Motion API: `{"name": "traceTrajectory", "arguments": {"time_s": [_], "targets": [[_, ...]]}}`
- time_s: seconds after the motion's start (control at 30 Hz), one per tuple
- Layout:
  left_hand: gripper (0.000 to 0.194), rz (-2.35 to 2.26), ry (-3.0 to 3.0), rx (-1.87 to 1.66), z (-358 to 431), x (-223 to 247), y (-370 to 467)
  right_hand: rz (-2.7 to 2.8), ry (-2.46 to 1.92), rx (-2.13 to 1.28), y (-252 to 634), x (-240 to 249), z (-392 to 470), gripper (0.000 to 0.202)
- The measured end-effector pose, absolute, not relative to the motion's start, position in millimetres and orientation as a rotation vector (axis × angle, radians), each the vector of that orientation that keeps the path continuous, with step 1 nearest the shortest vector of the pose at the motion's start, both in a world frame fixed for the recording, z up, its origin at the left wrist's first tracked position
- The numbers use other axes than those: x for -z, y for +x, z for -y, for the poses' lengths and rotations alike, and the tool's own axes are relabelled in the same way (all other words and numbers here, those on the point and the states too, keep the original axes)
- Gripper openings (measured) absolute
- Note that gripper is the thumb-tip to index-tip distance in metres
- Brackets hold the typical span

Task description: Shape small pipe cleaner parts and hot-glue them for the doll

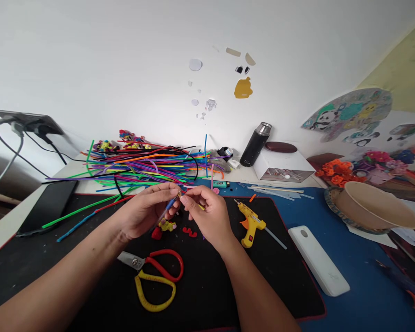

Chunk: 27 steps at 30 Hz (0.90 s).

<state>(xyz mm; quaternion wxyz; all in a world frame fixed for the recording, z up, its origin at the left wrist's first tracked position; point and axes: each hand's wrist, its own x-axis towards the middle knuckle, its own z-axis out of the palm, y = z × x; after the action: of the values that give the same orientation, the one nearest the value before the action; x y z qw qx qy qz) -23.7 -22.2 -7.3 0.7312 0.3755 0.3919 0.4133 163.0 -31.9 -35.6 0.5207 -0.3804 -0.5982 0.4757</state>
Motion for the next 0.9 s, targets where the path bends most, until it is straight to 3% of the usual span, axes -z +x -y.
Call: {"name": "traceTrajectory", "arguments": {"time_s": [0.9], "targets": [[0.042, -0.956, 0.793, -0.995, 21.4, 14.0, -19.9, 1.373, -0.94, -1.227, 164.9, 38.1, 28.0, 0.029]]}}
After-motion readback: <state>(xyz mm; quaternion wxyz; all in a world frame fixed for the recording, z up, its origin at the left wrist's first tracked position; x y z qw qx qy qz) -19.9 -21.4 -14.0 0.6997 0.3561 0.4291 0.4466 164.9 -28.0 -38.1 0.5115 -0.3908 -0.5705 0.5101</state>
